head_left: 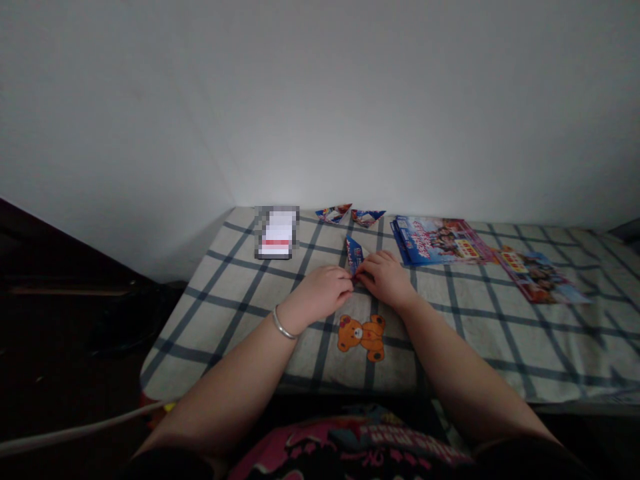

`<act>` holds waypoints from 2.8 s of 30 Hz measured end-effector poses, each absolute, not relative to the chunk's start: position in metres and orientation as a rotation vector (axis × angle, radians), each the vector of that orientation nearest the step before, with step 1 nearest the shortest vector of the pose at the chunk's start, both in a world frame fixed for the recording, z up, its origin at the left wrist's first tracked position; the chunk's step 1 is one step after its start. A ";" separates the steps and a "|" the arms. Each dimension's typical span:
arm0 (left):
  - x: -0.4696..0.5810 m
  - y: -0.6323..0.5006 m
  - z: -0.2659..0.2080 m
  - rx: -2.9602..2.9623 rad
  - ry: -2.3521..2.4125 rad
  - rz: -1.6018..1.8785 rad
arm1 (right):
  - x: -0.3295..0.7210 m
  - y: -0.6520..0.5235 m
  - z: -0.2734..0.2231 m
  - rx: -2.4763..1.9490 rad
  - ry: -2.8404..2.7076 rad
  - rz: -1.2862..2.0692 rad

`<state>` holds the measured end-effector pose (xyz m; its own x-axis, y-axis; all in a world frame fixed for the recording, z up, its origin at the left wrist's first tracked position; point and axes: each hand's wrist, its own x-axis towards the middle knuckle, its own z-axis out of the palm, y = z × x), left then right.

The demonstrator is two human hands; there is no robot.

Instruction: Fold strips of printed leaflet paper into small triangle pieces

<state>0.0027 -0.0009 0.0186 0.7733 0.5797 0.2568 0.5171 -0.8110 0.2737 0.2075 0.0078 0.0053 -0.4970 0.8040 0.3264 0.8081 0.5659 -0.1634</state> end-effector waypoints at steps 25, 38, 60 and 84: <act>0.010 -0.010 0.019 2.955 1.064 0.489 | 0.210 0.015 -0.006 -1.519 -2.235 0.060; 0.015 -0.010 0.017 3.032 1.106 0.497 | 0.208 0.016 -0.006 -1.537 -2.201 0.103; 0.011 -0.007 0.019 3.006 1.088 0.495 | 0.209 0.016 -0.009 -1.460 -2.224 0.100; 0.010 -0.007 0.022 2.930 1.072 0.447 | 0.206 0.009 -0.018 -1.625 -2.185 0.047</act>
